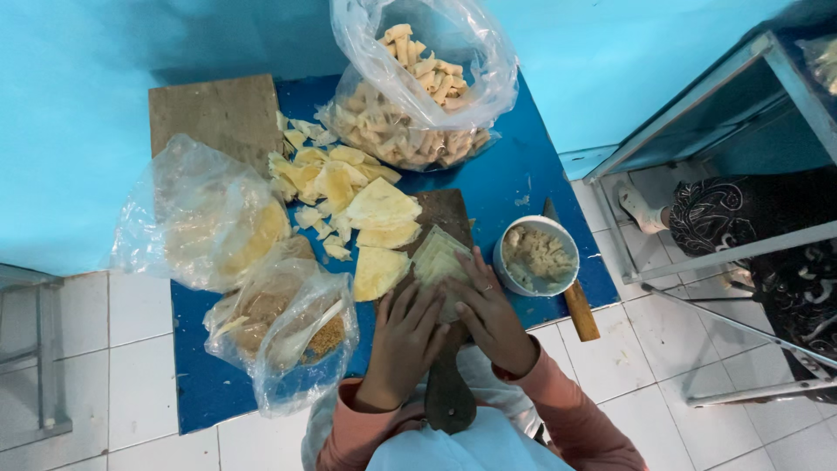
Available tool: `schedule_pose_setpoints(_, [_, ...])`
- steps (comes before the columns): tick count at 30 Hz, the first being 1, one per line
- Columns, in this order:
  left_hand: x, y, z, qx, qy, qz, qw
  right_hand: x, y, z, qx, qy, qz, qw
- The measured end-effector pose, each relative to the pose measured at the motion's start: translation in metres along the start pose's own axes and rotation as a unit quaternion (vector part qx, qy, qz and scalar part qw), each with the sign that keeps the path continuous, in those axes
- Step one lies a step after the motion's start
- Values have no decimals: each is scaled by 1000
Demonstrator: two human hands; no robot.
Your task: The person tears pieces from a round flat cake by hand, then holds the cake on a wooden cutting board and slices it into smaller pieces with a knife, arranging the cut slices on the board next to a bowl of pieces.
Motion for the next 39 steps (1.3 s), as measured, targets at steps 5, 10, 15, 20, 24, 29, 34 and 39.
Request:
schedule_pose_setpoints(5, [0,1,1,14,-4,9,1000,0,-16,0,-218,14,-86,972])
schedule_pose_setpoints(10, [-1,1,3,23,-12,10,1000,5,-17,-1,-251,0,-98,963])
schedule_pose_setpoints(15, [-1,1,4,25,-2,12,1000,12,-12,-8,-235,20,-99,967])
schedule_pose_setpoints(20, [0,1,3,35,-9,12,999,10,-18,-8,-197,-10,-116,973])
schedule_pose_setpoints(24, [1,3,2,35,-4,15,999,11,-18,-6,-224,-17,-121,967])
schedule_pose_setpoints(29, [3,4,1,34,-15,10,999,10,-14,-8,-258,-24,-138,956])
schedule_pose_setpoints(34, [4,5,0,35,-14,15,999,14,-12,-9,-368,12,-175,913])
schedule_pose_setpoints(39, [5,5,1,33,-14,14,999,24,-5,-10,-321,-1,-105,941])
Point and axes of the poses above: each hand's wrist, its own x-axis towards the middle knuckle, its own z-axis out of the palm, y = z × x, the point moved 5 cm from there along x, towards the middle knuckle, and after that the axes turned 15 degrees about y, right-handed, at the moved point
